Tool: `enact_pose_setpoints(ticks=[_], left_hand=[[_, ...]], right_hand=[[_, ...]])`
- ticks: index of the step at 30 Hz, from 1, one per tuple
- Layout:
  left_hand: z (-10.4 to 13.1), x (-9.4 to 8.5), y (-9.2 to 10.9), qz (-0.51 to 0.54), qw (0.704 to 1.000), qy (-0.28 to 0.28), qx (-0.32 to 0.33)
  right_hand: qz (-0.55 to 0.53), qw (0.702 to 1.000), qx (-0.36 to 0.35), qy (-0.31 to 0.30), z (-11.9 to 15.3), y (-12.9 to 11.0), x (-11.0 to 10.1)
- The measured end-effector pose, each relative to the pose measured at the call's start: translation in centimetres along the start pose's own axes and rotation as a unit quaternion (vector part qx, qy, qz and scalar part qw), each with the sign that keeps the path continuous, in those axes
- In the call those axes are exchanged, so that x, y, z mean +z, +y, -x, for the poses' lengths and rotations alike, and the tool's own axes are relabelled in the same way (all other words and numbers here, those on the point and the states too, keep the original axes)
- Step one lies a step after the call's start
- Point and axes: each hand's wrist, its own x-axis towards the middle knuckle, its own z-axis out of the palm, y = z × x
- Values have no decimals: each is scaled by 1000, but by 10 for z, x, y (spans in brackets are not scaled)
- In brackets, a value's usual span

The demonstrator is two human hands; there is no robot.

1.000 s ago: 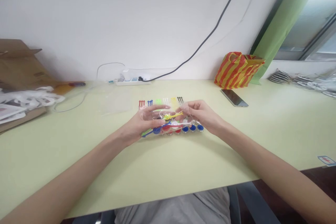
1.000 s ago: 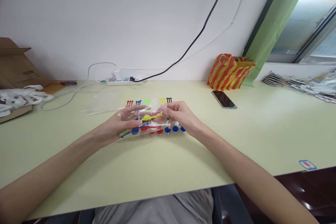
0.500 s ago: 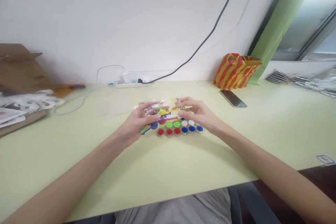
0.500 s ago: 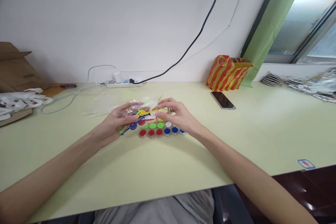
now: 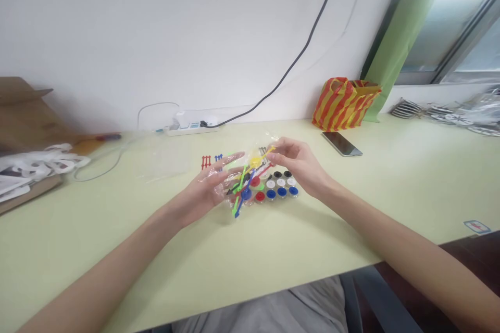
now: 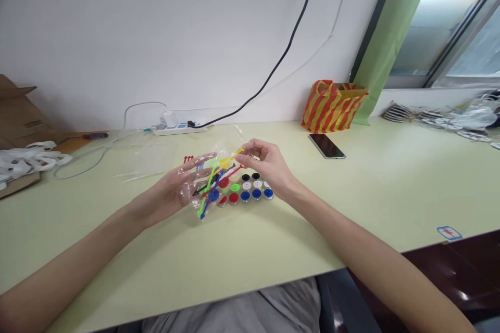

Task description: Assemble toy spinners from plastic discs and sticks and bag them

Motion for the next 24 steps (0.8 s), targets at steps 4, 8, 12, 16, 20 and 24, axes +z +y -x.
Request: enact_pose_setpoints(ticks=[4, 8, 12, 16, 20, 24], left_hand=[[0, -1, -2, 7, 1000, -18, -7], [0, 2, -5, -35, 998, -53, -7], [-1, 5, -5, -73, 995, -71, -7], [0, 5, -4, -96, 995, -41, -8], [0, 5, -4, -92, 995, -30, -10], [-1, 6, -5, -76, 997, -28, -1]], right_hand=[[-22, 1000, -17, 1, 1, -2, 1], [-29, 999, -15, -4, 1, -4, 1], [-10, 1000, -4, -17, 1, -4, 2], [31, 999, -11, -7, 2, -5, 2], [83, 996, -32, -9, 2, -6, 2], [115, 993, -40, 1, 2, -5, 1]])
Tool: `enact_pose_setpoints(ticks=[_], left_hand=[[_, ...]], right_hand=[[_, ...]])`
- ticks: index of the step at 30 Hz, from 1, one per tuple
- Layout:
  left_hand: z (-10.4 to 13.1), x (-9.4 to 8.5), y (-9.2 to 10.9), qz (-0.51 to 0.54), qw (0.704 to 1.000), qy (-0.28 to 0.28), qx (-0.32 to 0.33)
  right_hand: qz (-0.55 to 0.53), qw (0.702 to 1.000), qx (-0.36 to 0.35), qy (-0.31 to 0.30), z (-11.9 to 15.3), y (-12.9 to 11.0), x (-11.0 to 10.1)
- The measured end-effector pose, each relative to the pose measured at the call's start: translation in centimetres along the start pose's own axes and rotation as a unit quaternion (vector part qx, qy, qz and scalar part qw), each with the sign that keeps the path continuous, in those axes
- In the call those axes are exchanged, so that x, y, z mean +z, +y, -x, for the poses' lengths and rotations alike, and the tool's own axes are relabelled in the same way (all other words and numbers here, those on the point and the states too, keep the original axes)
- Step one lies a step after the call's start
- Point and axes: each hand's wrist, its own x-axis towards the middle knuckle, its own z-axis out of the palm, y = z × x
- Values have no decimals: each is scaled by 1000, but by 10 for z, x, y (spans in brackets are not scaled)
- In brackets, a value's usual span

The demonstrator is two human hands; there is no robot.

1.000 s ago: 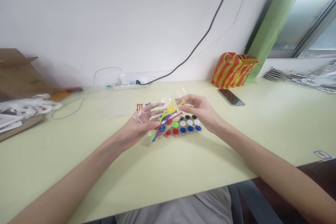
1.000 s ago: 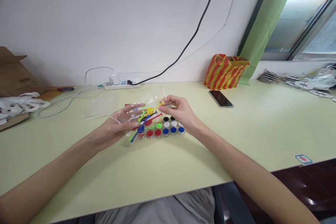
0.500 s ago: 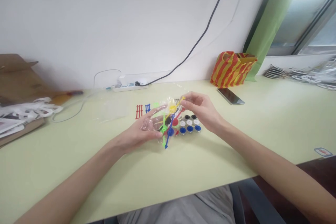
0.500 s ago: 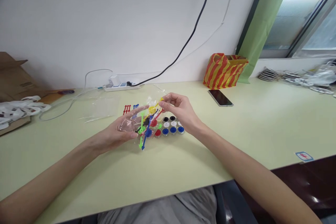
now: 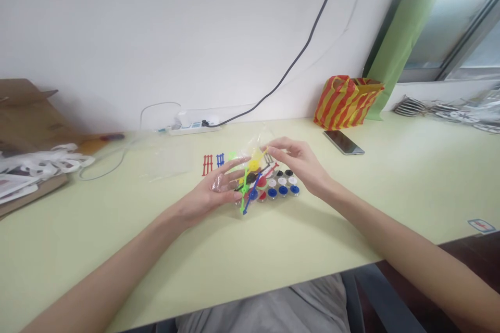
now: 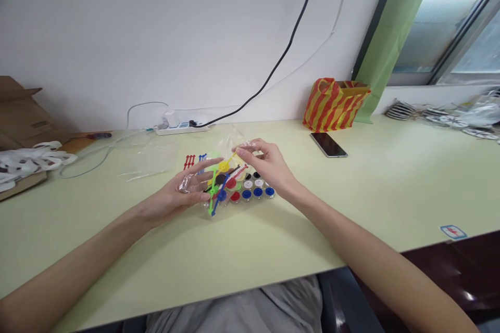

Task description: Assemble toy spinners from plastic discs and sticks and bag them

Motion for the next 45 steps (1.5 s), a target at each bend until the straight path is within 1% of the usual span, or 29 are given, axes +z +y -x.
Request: enact_pose_setpoints(ticks=[3, 5, 7, 9, 14, 17, 19, 21, 25, 28, 30, 32, 34, 36, 38, 40, 43, 45], left_hand=[[-1, 0, 1, 17, 1000, 18, 15], [0, 0, 3, 23, 999, 35, 33], [0, -1, 3, 26, 997, 51, 46], [0, -2, 3, 30, 997, 61, 48], [0, -4, 0, 47, 995, 73, 44], [0, -6, -1, 61, 994, 83, 31], [-1, -6, -2, 69, 994, 81, 24], [-2, -7, -3, 74, 995, 69, 29], [-2, -9, -4, 72, 995, 56, 51], [-1, -8, -1, 52, 996, 47, 48], [0, -6, 0, 35, 998, 33, 50], [0, -4, 1, 27, 998, 20, 58], [1, -1, 1, 29, 997, 15, 71], [1, 0, 1, 31, 996, 16, 86], [1, 0, 0, 20, 994, 28, 99], [1, -2, 0, -3, 992, 60, 109], [1, -5, -1, -35, 985, 123, 117], [0, -6, 0, -48, 980, 152, 120]], right_hand=[[-15, 1000, 8, 13, 0, 2, -1], [-36, 999, 26, 5, 1, 4, -1], [-53, 998, 29, -7, 2, 5, -1], [-61, 998, 15, -5, 3, 5, 1], [-84, 996, -20, 34, 3, 1, 3], [-82, 994, -34, 58, 1, 0, 2], [-72, 994, -41, 70, 1, -2, 1], [-57, 995, -44, 69, -1, -5, -2], [-36, 997, -66, 33, -12, -16, -8], [5, 995, -97, 10, -28, -35, -6], [56, 989, -140, -6, -38, -53, 1], [111, 975, -188, -35, -45, -73, 12], [159, 960, -217, -79, -50, -92, 24], [198, 943, -232, -133, -53, -105, 34], [225, 928, -241, -177, -58, -109, 39], [236, 923, -238, -190, -64, -106, 41], [227, 932, -216, -184, -74, -95, 38], [210, 937, -205, -190, -77, -88, 35]])
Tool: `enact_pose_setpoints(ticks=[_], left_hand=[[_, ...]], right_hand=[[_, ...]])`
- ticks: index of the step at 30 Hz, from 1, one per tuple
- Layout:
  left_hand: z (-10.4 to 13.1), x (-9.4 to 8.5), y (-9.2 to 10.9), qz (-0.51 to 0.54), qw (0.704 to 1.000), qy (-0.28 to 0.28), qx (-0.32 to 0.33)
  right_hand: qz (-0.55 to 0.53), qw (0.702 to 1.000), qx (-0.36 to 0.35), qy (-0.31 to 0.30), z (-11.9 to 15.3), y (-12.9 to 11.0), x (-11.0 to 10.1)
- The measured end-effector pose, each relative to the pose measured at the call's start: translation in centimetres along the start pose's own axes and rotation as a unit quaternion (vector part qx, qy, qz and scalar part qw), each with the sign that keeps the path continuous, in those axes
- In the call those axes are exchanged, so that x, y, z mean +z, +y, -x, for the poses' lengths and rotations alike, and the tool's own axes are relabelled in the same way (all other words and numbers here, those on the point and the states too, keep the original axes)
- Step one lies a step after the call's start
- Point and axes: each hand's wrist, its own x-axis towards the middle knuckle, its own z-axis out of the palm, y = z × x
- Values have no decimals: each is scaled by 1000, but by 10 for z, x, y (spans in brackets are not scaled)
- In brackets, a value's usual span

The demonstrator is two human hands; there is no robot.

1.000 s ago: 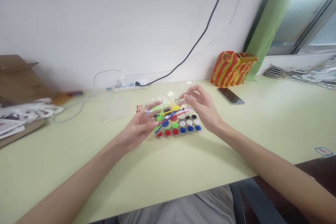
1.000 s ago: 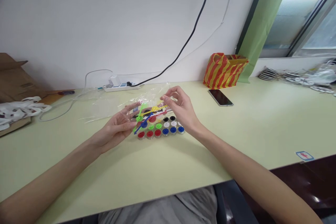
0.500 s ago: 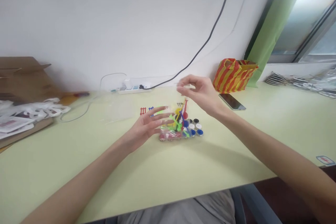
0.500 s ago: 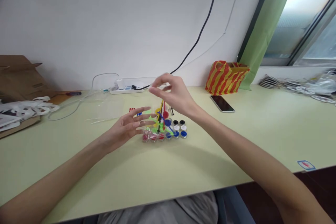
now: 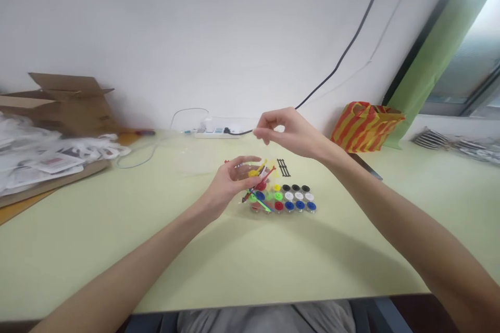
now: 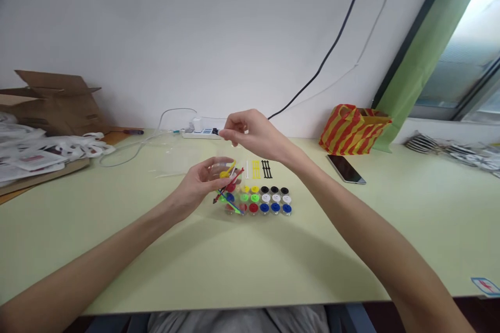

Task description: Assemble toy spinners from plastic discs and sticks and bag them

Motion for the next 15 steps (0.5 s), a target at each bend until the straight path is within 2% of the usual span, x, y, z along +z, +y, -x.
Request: enact_pose_setpoints(ticks=[6, 11, 15], left_hand=[[2, 5, 5, -42, 999, -5, -8], [3, 8, 7, -72, 997, 7, -25], [2, 7, 2, -82, 997, 13, -4]], right_hand=[[-39, 999, -11, 5, 8, 1, -7], [-82, 996, -5, -22, 8, 2, -12], [-63, 998, -3, 0, 7, 10, -13]])
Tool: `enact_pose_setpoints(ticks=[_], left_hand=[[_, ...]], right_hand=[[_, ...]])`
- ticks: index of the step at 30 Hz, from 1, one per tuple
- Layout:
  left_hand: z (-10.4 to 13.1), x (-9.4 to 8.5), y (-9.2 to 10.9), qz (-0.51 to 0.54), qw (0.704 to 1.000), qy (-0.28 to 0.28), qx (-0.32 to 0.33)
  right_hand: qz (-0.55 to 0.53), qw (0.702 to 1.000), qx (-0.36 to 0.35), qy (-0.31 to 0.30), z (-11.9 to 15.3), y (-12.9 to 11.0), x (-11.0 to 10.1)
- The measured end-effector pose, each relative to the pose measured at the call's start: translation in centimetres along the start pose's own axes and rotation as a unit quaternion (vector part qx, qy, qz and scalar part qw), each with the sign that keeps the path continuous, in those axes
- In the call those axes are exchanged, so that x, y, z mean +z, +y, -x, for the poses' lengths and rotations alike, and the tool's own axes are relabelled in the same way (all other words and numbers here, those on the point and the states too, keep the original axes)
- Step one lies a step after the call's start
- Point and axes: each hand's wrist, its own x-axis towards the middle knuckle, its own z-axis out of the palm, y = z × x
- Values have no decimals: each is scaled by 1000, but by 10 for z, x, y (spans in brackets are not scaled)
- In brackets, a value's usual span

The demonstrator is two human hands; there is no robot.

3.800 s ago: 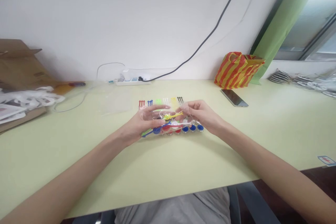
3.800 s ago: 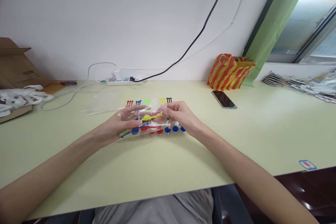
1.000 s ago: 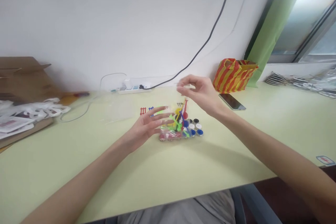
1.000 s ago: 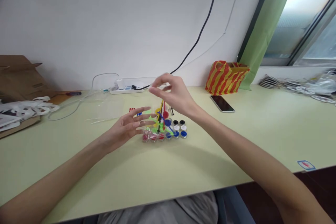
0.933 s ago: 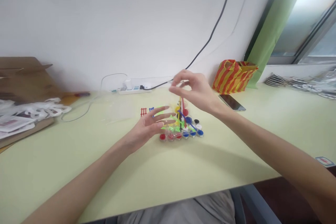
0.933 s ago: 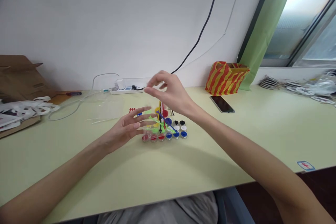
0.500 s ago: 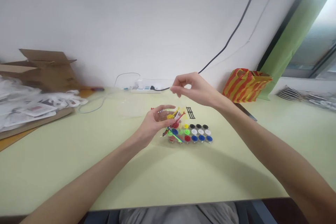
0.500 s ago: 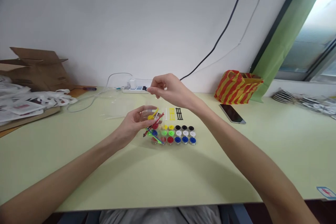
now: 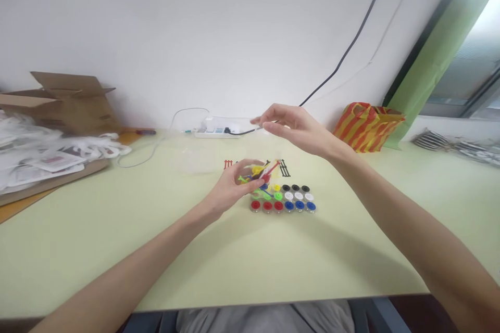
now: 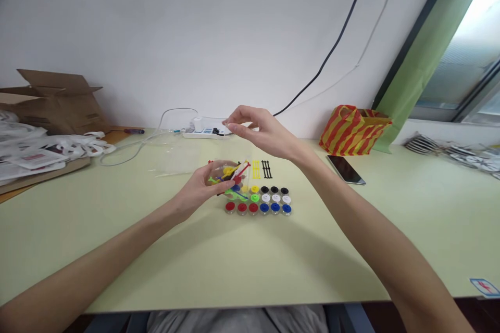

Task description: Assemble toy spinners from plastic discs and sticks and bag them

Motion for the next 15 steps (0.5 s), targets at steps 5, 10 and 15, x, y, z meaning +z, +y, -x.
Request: enact_pose_setpoints(ticks=[5, 10, 15], left_hand=[[-1, -1, -3, -16, 1000, 10, 13], [2, 1, -1, -71, 997, 16, 38], [4, 2, -2, -80, 995, -4, 54]], right_hand=[[57, 998, 7, -2, -1, 3, -3], [80, 995, 52, 2, -2, -6, 0], [102, 994, 4, 23, -10, -11, 8]])
